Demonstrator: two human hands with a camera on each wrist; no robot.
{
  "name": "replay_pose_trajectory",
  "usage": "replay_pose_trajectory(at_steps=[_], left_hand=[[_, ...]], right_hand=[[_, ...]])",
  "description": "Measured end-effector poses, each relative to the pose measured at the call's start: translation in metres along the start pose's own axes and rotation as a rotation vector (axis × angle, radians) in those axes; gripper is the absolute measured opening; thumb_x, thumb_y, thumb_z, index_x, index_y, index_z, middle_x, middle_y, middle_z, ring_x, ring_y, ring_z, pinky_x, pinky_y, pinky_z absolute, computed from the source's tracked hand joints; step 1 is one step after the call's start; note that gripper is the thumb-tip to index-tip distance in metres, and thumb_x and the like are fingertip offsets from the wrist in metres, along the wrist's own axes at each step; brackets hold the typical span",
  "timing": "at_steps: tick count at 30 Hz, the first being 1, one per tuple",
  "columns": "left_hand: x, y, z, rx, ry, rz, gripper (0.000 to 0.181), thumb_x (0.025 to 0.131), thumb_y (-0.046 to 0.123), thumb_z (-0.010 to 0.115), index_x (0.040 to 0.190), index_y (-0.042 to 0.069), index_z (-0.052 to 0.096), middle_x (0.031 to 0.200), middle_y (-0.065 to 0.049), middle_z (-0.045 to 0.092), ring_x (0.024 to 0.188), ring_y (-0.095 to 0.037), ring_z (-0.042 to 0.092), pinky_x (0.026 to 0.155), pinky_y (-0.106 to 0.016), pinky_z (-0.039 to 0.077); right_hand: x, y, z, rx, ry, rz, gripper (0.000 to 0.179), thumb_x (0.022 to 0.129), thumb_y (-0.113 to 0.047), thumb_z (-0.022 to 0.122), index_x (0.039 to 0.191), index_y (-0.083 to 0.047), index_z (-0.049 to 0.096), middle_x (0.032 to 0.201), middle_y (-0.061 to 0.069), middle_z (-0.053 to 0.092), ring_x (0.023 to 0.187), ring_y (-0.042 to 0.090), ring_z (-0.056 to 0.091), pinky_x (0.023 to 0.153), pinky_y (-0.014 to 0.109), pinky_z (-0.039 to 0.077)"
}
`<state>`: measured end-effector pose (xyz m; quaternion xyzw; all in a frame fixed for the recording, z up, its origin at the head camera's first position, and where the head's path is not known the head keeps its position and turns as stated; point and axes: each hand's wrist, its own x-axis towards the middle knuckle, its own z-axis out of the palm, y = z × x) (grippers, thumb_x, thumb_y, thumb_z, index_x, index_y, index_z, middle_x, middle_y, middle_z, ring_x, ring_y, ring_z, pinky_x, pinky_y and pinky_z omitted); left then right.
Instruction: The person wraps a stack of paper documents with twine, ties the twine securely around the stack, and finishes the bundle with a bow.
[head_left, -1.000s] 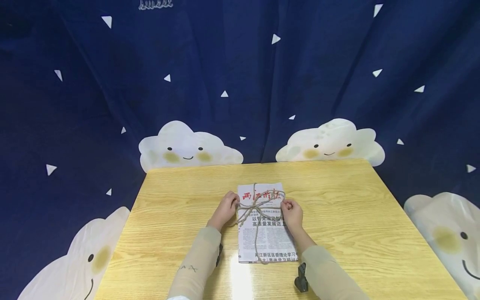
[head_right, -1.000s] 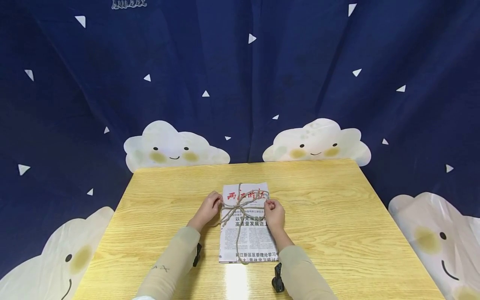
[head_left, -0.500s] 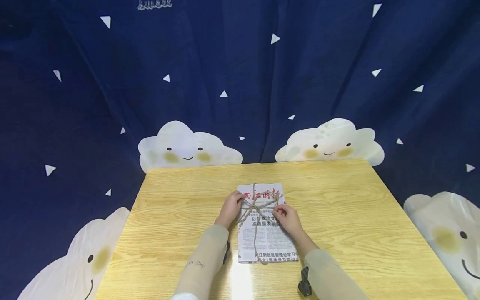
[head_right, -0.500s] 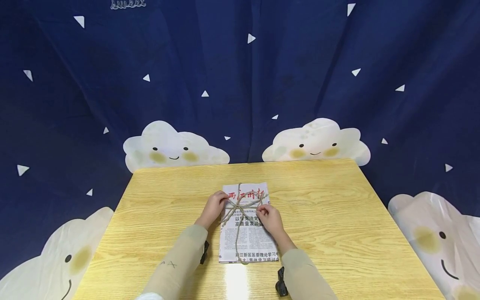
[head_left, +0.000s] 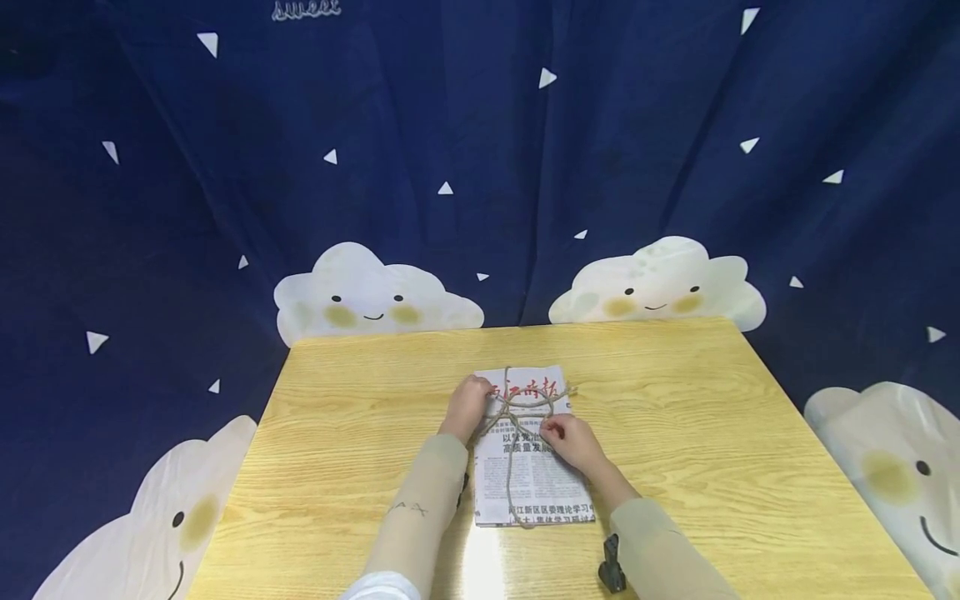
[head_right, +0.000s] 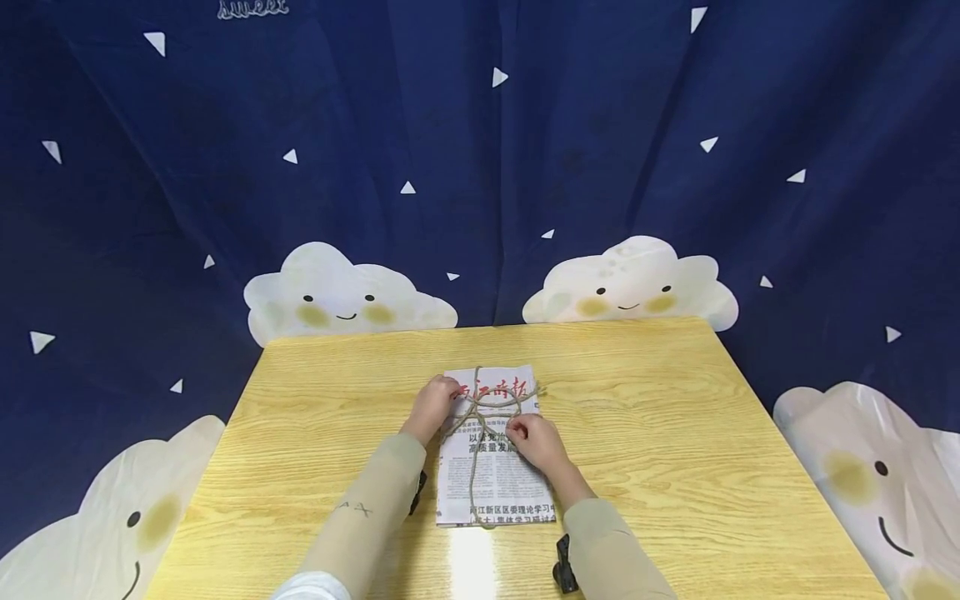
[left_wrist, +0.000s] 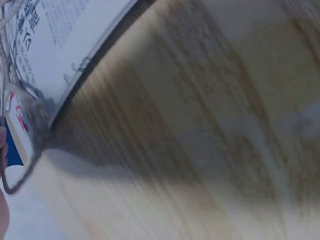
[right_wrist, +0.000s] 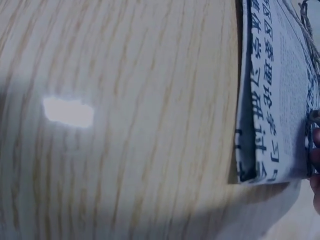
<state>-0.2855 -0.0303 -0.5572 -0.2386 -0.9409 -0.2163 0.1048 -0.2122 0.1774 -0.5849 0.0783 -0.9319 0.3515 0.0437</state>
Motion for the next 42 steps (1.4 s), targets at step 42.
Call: replay_pose_trajectory(at_steps=[42], left_hand=[[-0.070, 0.010, 0.009, 0.045, 0.150, -0.170, 0.005, 0.079, 0.006, 0.063, 0.077, 0.002, 0.061, 0.072, -0.007, 0.057, 0.064, -0.021, 0.057, 0.053, -0.030, 0.050]], right_hand=[[0.023, 0.020, -0.018, -0.179, 0.159, -0.025, 0.004, 0.084, -0.003, 0.061, 0.084, 0.001, 0.060, 0.086, 0.011, 0.053, 0.081, 0.027, 0.053, 0.075, 0.041, 0.049]])
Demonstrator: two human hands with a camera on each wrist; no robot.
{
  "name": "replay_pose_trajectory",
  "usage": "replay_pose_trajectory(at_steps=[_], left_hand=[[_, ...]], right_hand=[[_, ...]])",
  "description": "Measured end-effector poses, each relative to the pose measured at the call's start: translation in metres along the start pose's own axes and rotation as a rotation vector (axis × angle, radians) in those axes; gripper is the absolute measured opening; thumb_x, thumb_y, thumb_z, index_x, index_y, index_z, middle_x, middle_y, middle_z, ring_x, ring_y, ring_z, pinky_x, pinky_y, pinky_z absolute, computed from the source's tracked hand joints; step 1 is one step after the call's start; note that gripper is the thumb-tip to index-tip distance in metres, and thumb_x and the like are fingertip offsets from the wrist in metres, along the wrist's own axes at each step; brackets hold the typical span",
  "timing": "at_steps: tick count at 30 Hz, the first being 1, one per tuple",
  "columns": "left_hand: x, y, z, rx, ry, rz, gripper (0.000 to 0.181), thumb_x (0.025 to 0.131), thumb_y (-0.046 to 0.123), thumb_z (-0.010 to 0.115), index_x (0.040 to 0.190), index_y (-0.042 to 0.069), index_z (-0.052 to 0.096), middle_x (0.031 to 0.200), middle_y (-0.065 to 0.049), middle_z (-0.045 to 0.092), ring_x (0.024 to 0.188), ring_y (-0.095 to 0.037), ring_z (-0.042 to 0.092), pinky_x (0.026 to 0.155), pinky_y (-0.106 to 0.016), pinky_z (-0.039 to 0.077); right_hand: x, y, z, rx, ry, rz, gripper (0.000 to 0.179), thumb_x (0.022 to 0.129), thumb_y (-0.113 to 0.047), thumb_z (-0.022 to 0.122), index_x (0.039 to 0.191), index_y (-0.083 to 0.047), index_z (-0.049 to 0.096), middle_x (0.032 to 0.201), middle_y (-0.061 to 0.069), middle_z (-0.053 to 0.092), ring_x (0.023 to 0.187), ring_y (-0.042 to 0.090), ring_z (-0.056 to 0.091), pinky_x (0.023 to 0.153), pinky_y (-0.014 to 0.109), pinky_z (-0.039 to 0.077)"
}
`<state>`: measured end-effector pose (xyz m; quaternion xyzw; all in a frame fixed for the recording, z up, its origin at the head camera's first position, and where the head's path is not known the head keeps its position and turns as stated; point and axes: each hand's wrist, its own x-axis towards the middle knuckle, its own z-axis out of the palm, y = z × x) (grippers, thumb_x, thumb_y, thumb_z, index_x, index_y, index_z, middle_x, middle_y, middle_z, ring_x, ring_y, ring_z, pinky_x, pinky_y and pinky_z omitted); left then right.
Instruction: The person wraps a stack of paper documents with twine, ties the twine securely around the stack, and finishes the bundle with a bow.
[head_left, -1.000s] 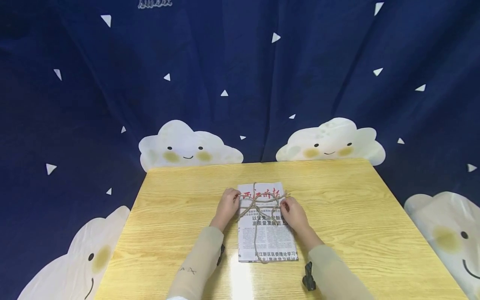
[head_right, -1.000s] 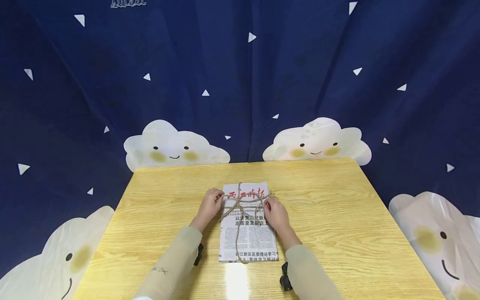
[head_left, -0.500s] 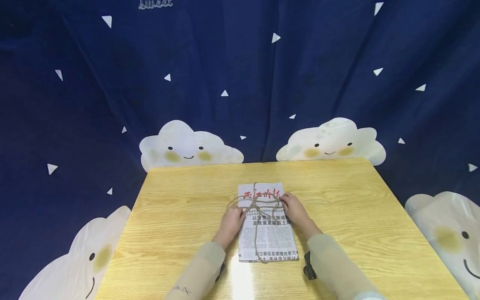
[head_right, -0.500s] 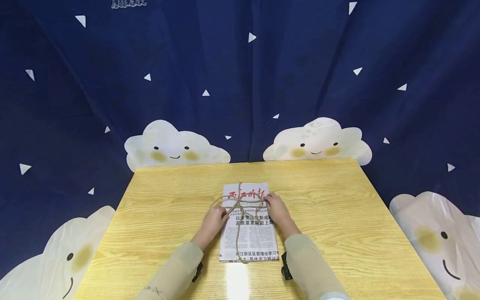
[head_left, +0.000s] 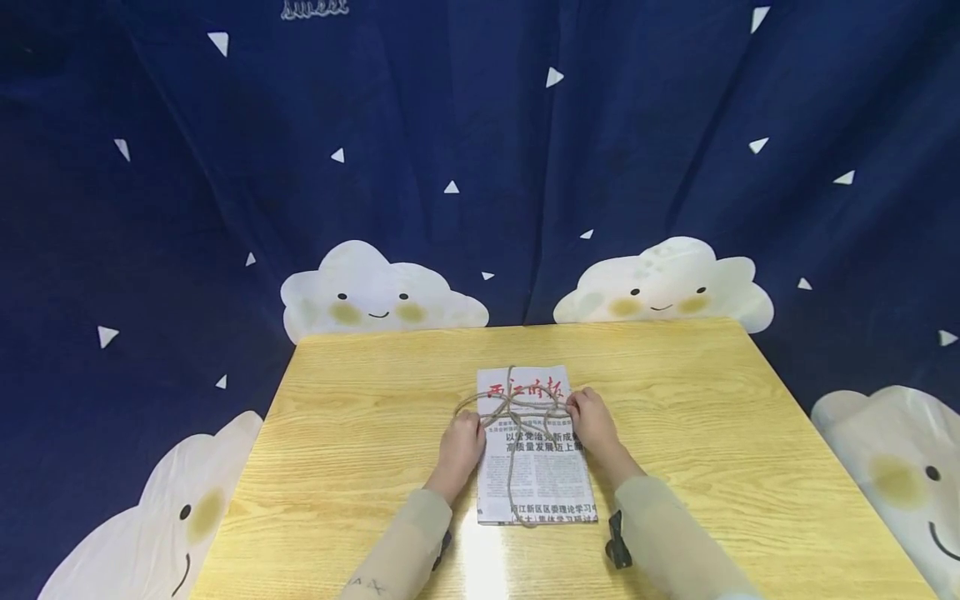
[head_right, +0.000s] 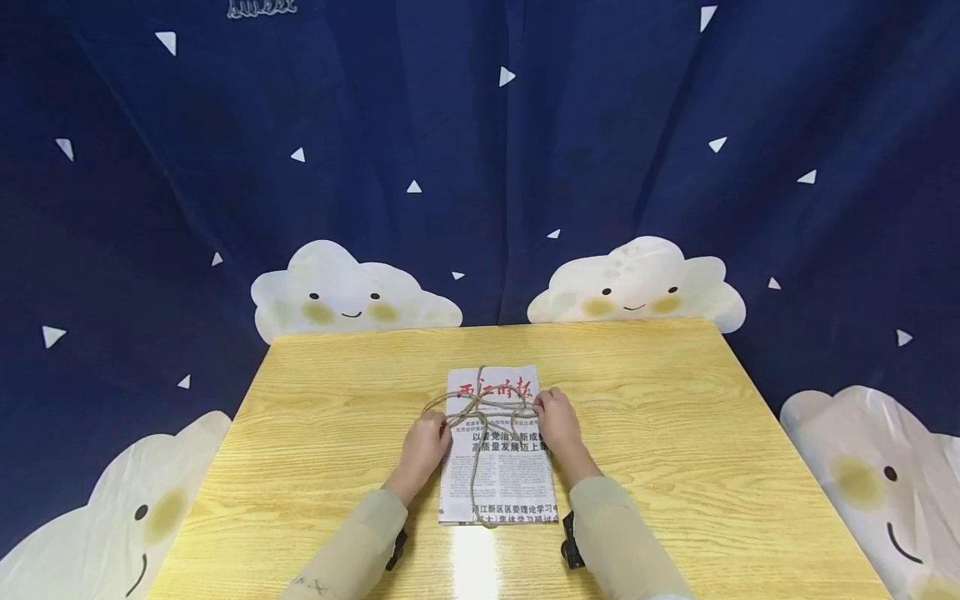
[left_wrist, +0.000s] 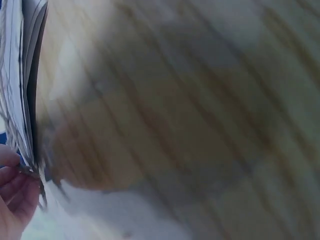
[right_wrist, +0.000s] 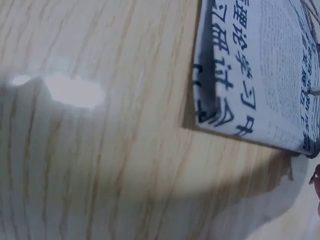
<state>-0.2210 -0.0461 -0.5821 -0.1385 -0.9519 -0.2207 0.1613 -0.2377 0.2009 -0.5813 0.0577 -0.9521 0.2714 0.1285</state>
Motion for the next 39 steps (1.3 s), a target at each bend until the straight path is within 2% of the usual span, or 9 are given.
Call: replay_pose_trajectory(at_steps=[4, 8, 12, 20, 30, 36, 39], left_hand=[[-0.002, -0.012, -0.005, -0.026, 0.061, 0.019, 0.004, 0.078, 0.005, 0.064, 0.077, 0.002, 0.062, 0.074, -0.006, 0.059, 0.065, -0.018, 0.058, 0.054, -0.026, 0.050], [-0.003, -0.027, -0.013, -0.037, 0.112, 0.046, 0.003, 0.076, 0.002, 0.065, 0.078, 0.000, 0.062, 0.073, -0.006, 0.060, 0.064, -0.017, 0.057, 0.054, -0.023, 0.050], [-0.004, -0.042, -0.019, -0.042, 0.163, 0.075, 0.004, 0.074, 0.000, 0.065, 0.076, 0.000, 0.062, 0.073, -0.007, 0.060, 0.064, -0.018, 0.057, 0.055, -0.025, 0.051], [-0.006, -0.070, -0.033, -0.050, 0.217, 0.109, 0.006, 0.073, -0.004, 0.066, 0.077, -0.001, 0.062, 0.074, -0.008, 0.061, 0.065, -0.018, 0.059, 0.055, -0.023, 0.051], [-0.014, -0.102, -0.052, -0.028, 0.222, 0.052, 0.005, 0.077, -0.002, 0.067, 0.081, -0.001, 0.063, 0.078, -0.011, 0.063, 0.068, -0.022, 0.061, 0.058, -0.028, 0.053], [-0.021, -0.117, -0.056, -0.011, 0.213, 0.002, 0.005, 0.076, 0.000, 0.068, 0.079, -0.001, 0.064, 0.078, -0.010, 0.063, 0.070, -0.023, 0.060, 0.060, -0.031, 0.053], [-0.024, -0.122, -0.056, 0.000, 0.181, -0.035, 0.006, 0.076, 0.002, 0.070, 0.079, 0.000, 0.065, 0.077, -0.009, 0.062, 0.071, -0.023, 0.059, 0.061, -0.033, 0.052]], right_hand=[[-0.005, 0.005, -0.005, 0.036, 0.057, 0.054, 0.006, 0.086, -0.003, 0.058, 0.089, 0.002, 0.061, 0.093, 0.013, 0.055, 0.088, 0.029, 0.054, 0.080, 0.042, 0.048], [-0.011, 0.011, -0.013, 0.093, 0.081, 0.100, 0.010, 0.088, -0.002, 0.055, 0.094, 0.003, 0.059, 0.098, 0.015, 0.055, 0.092, 0.031, 0.054, 0.083, 0.044, 0.047], [-0.016, 0.018, -0.021, 0.108, 0.111, 0.139, 0.012, 0.090, -0.004, 0.053, 0.097, 0.004, 0.059, 0.098, 0.016, 0.055, 0.092, 0.031, 0.054, 0.082, 0.044, 0.048], [-0.025, 0.036, -0.041, 0.105, 0.140, 0.168, 0.016, 0.092, -0.003, 0.049, 0.103, 0.008, 0.054, 0.101, 0.021, 0.052, 0.089, 0.033, 0.055, 0.074, 0.042, 0.051], [-0.042, 0.067, -0.061, 0.076, 0.185, 0.186, 0.015, 0.092, -0.001, 0.048, 0.101, 0.009, 0.054, 0.100, 0.022, 0.050, 0.086, 0.034, 0.052, 0.069, 0.043, 0.051], [-0.051, 0.080, -0.067, 0.017, 0.162, 0.226, 0.015, 0.091, -0.003, 0.050, 0.098, 0.009, 0.057, 0.094, 0.021, 0.053, 0.083, 0.032, 0.053, 0.068, 0.043, 0.050], [-0.055, 0.082, -0.070, -0.006, 0.121, 0.235, 0.014, 0.090, -0.002, 0.052, 0.096, 0.009, 0.058, 0.092, 0.021, 0.054, 0.082, 0.033, 0.053, 0.068, 0.043, 0.050]])
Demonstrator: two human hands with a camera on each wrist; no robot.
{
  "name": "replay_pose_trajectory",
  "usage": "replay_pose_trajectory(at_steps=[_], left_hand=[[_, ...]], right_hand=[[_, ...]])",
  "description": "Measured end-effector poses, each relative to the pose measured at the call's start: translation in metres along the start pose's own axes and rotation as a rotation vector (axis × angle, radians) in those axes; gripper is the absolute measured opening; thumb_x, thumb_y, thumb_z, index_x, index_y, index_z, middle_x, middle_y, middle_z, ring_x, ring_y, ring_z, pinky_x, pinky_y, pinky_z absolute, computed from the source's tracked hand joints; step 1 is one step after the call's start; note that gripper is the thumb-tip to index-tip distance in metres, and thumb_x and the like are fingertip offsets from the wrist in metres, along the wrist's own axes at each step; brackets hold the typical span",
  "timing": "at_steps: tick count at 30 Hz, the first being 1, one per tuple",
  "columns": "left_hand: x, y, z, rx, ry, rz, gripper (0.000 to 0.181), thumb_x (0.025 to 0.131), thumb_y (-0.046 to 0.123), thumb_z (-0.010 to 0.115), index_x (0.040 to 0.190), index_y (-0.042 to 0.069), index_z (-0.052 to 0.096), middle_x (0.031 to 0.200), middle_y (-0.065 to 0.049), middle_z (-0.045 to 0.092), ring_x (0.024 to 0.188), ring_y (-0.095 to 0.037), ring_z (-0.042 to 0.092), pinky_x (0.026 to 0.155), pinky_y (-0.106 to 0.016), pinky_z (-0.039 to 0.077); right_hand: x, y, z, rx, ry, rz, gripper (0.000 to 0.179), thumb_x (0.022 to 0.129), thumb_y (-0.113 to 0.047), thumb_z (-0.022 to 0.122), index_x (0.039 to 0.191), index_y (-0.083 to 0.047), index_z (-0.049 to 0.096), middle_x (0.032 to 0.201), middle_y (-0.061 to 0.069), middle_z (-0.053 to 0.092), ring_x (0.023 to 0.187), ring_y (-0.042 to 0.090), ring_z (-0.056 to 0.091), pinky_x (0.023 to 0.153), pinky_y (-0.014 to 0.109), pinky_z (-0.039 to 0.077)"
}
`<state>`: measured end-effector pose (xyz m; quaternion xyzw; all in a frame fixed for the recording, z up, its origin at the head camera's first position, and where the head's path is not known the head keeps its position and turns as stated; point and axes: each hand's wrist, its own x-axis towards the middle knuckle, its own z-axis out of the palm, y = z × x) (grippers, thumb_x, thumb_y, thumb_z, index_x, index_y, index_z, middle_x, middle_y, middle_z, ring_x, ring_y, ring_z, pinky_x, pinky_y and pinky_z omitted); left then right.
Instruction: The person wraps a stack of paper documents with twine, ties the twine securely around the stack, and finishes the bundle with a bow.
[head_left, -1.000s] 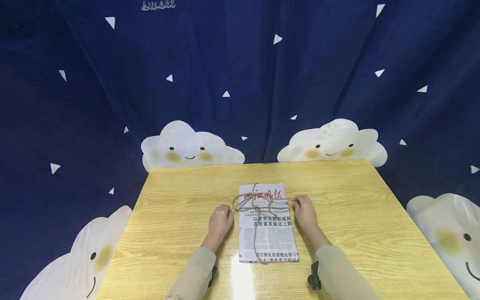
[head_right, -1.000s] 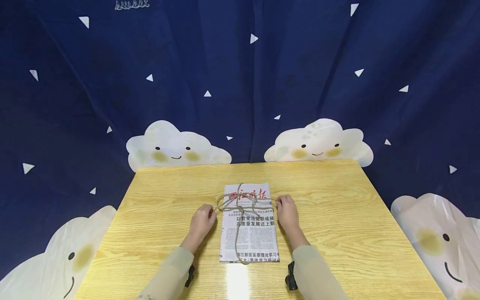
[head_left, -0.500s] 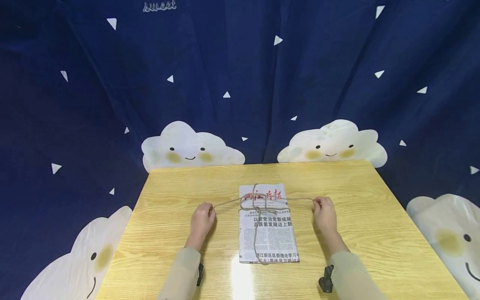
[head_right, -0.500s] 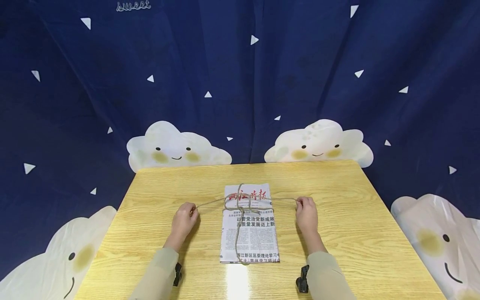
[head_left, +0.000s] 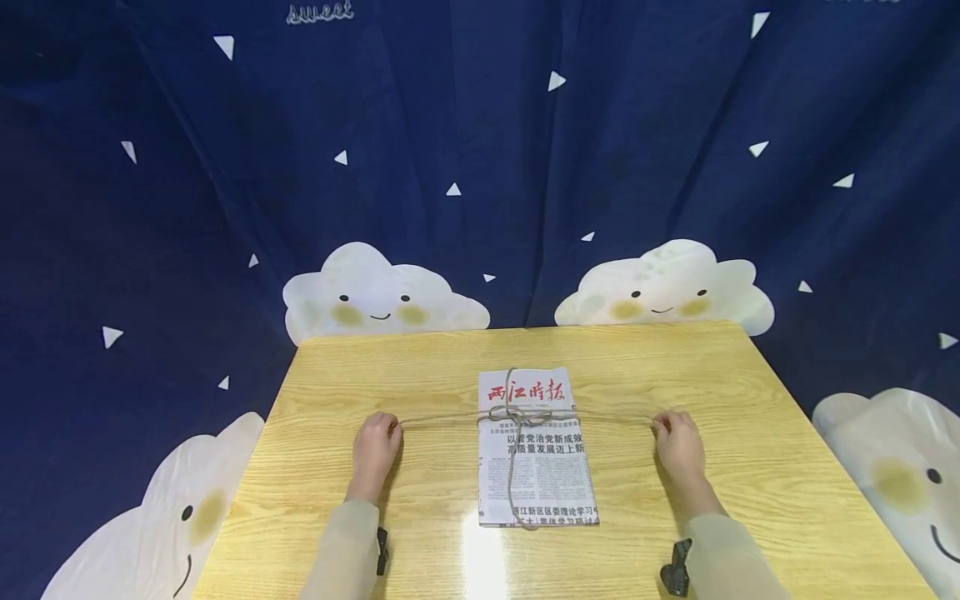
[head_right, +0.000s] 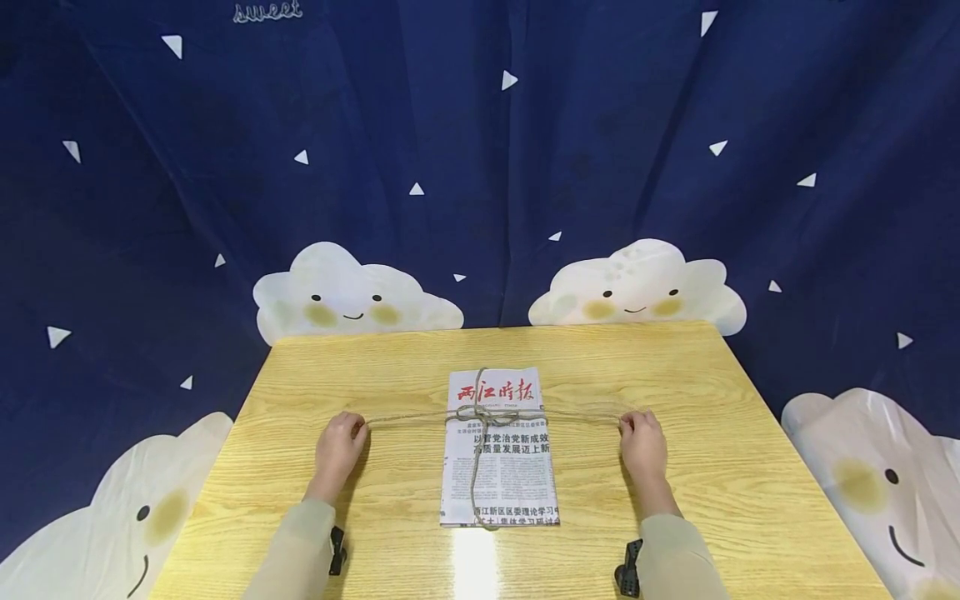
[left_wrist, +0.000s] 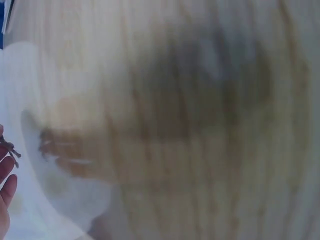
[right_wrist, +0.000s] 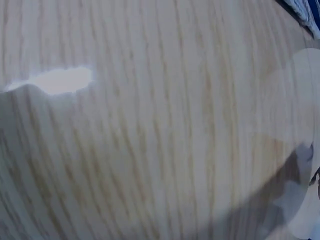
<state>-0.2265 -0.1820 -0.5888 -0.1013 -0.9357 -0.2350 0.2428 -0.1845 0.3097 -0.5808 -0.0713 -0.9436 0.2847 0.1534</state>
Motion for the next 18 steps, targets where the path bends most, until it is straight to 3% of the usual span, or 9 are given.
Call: replay_pose_trajectory(at_steps=[7, 11, 15, 18], left_hand=[[-0.005, -0.001, -0.001, 0.012, -0.139, -0.112, 0.006, 0.079, 0.005, 0.068, 0.081, 0.000, 0.065, 0.082, -0.010, 0.062, 0.078, -0.026, 0.058, 0.067, -0.038, 0.050], [-0.004, 0.002, 0.001, -0.012, -0.171, -0.141, 0.006, 0.080, 0.004, 0.067, 0.084, 0.000, 0.065, 0.085, -0.010, 0.060, 0.080, -0.026, 0.056, 0.069, -0.039, 0.049], [0.006, 0.014, 0.001, -0.054, -0.210, -0.160, 0.019, 0.077, 0.002, 0.061, 0.095, -0.001, 0.063, 0.100, -0.014, 0.056, 0.093, -0.030, 0.052, 0.080, -0.043, 0.046], [0.017, 0.032, 0.005, -0.082, -0.230, -0.144, 0.027, 0.075, 0.004, 0.058, 0.101, 0.000, 0.062, 0.109, -0.014, 0.055, 0.103, -0.031, 0.048, 0.089, -0.046, 0.041]], right_hand=[[-0.006, 0.005, -0.001, -0.043, -0.051, -0.030, 0.012, 0.086, -0.002, 0.058, 0.092, 0.007, 0.062, 0.089, 0.020, 0.058, 0.085, 0.037, 0.053, 0.071, 0.047, 0.048], [-0.005, 0.003, -0.002, -0.082, -0.091, -0.034, 0.014, 0.085, -0.004, 0.058, 0.094, 0.006, 0.063, 0.091, 0.019, 0.058, 0.087, 0.038, 0.052, 0.073, 0.049, 0.045], [0.001, -0.010, -0.001, -0.073, -0.100, -0.083, 0.022, 0.082, -0.005, 0.056, 0.100, 0.006, 0.062, 0.098, 0.022, 0.057, 0.090, 0.038, 0.051, 0.075, 0.051, 0.045], [0.007, -0.032, 0.006, 0.008, -0.107, -0.143, 0.026, 0.083, -0.002, 0.055, 0.107, 0.006, 0.059, 0.105, 0.023, 0.056, 0.087, 0.036, 0.053, 0.071, 0.047, 0.050]])
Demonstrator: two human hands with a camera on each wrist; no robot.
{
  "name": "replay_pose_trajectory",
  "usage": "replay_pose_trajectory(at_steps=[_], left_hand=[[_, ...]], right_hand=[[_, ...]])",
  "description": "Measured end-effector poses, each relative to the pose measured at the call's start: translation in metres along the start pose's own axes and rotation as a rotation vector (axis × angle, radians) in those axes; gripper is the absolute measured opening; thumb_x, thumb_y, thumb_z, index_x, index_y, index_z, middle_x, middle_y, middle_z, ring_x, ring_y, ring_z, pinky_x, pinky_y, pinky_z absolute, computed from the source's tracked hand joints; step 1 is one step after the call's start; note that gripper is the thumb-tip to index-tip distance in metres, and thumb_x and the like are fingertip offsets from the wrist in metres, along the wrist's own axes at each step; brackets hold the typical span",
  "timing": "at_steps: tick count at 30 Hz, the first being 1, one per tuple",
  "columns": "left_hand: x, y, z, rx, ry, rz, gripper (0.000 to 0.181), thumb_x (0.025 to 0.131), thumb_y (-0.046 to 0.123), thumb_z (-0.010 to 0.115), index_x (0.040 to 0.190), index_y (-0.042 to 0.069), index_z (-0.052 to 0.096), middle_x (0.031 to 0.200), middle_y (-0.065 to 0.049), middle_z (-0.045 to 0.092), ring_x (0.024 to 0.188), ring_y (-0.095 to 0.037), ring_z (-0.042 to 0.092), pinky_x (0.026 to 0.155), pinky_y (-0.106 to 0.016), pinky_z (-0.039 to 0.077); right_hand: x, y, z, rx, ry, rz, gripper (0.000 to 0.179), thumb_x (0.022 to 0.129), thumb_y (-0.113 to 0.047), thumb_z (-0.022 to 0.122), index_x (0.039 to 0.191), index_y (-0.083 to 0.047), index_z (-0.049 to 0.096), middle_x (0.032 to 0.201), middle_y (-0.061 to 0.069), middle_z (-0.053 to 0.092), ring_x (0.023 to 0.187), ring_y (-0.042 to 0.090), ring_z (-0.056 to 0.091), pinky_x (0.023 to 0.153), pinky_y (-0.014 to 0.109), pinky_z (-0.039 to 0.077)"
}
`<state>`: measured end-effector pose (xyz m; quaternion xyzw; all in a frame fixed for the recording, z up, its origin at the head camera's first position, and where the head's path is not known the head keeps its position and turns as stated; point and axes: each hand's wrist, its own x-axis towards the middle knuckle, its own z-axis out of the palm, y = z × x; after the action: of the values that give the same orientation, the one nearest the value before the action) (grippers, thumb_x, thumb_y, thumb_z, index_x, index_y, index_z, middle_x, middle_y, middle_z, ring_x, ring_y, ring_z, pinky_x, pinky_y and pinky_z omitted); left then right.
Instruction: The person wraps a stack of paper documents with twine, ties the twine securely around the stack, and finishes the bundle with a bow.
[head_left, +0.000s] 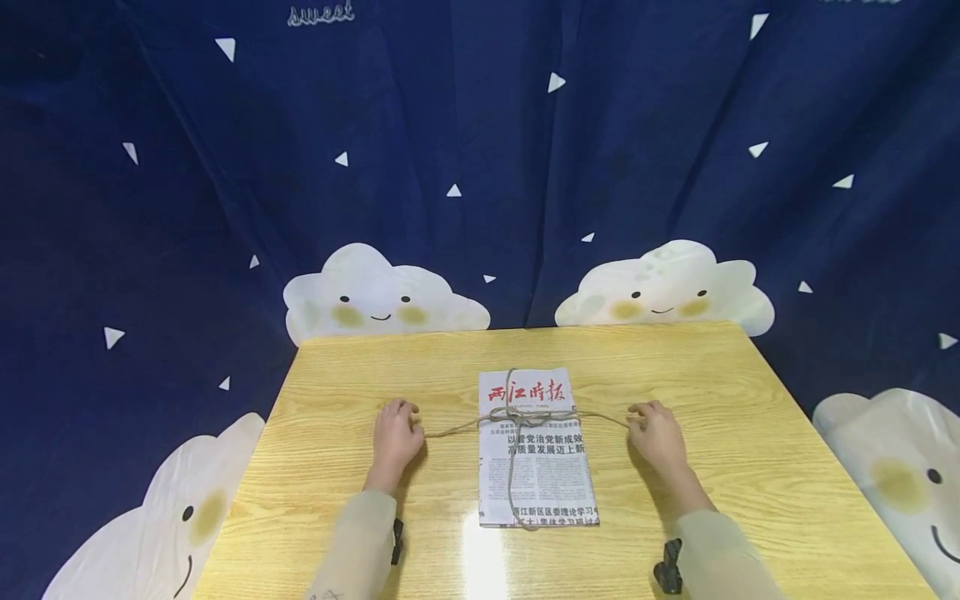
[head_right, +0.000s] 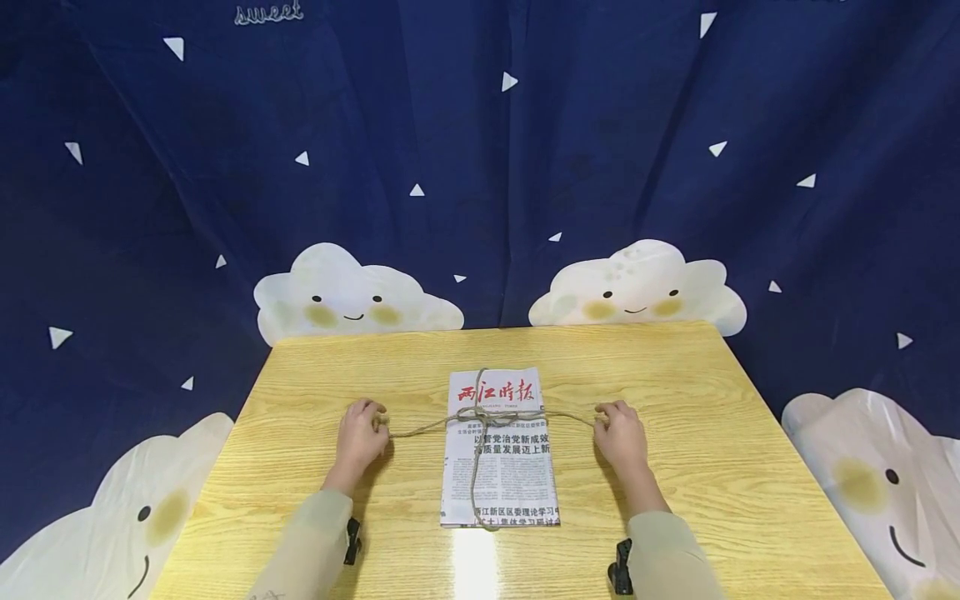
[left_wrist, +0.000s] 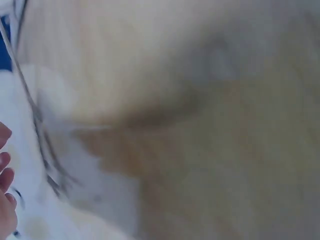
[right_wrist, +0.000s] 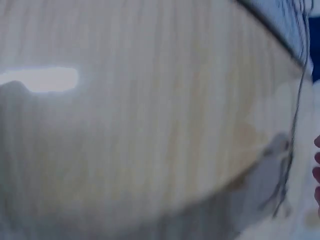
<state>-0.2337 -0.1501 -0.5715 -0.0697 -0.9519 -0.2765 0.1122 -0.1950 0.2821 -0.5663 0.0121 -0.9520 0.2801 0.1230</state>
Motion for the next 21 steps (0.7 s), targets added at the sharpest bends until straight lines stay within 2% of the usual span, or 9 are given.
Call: replay_pose_trajectory(at_steps=[4, 8, 11, 13, 16, 21], left_hand=[[0.013, 0.031, 0.014, -0.034, -0.043, 0.066, 0.026, 0.078, 0.007, 0.060, 0.103, 0.003, 0.062, 0.109, -0.011, 0.057, 0.106, -0.029, 0.049, 0.094, -0.044, 0.039], [0.018, 0.060, 0.032, -0.109, -0.147, 0.091, 0.030, 0.081, 0.007, 0.060, 0.110, 0.001, 0.059, 0.113, -0.013, 0.059, 0.108, -0.029, 0.053, 0.095, -0.041, 0.042], [0.017, 0.074, 0.045, -0.138, -0.198, 0.083, 0.028, 0.083, 0.009, 0.059, 0.110, -0.001, 0.059, 0.107, -0.015, 0.061, 0.100, -0.027, 0.058, 0.086, -0.038, 0.049], [0.016, 0.079, 0.051, -0.124, -0.204, 0.089, 0.023, 0.084, 0.011, 0.060, 0.104, -0.001, 0.062, 0.099, -0.012, 0.063, 0.091, -0.024, 0.060, 0.080, -0.034, 0.051], [0.014, 0.082, 0.058, -0.081, -0.179, 0.123, 0.014, 0.086, 0.012, 0.060, 0.093, 0.002, 0.065, 0.089, -0.008, 0.063, 0.082, -0.020, 0.060, 0.074, -0.032, 0.052], [0.012, 0.082, 0.062, -0.067, -0.133, 0.192, 0.009, 0.086, 0.010, 0.061, 0.089, 0.003, 0.066, 0.088, -0.008, 0.064, 0.084, -0.022, 0.061, 0.078, -0.033, 0.051]], right_hand=[[0.013, -0.033, 0.016, 0.097, -0.058, -0.087, 0.031, 0.085, 0.000, 0.057, 0.115, 0.003, 0.056, 0.113, 0.021, 0.055, 0.085, 0.030, 0.057, 0.070, 0.042, 0.052], [0.020, -0.057, 0.036, 0.109, -0.168, -0.167, 0.036, 0.086, -0.002, 0.057, 0.122, 0.000, 0.054, 0.122, 0.021, 0.052, 0.103, 0.035, 0.055, 0.089, 0.048, 0.046], [0.020, -0.068, 0.048, 0.087, -0.228, -0.197, 0.037, 0.087, -0.003, 0.056, 0.124, 0.001, 0.053, 0.122, 0.020, 0.052, 0.113, 0.038, 0.050, 0.097, 0.050, 0.039], [0.019, -0.071, 0.055, 0.072, -0.229, -0.202, 0.033, 0.087, -0.002, 0.057, 0.120, 0.001, 0.056, 0.117, 0.018, 0.056, 0.111, 0.036, 0.051, 0.097, 0.048, 0.039], [0.017, -0.072, 0.062, 0.073, -0.201, -0.180, 0.021, 0.085, -0.003, 0.060, 0.107, -0.001, 0.062, 0.104, 0.012, 0.059, 0.100, 0.030, 0.056, 0.091, 0.045, 0.044], [0.015, -0.068, 0.067, 0.058, -0.149, -0.155, 0.005, 0.085, -0.007, 0.062, 0.090, -0.006, 0.063, 0.095, 0.006, 0.057, 0.092, 0.025, 0.056, 0.086, 0.042, 0.047]])
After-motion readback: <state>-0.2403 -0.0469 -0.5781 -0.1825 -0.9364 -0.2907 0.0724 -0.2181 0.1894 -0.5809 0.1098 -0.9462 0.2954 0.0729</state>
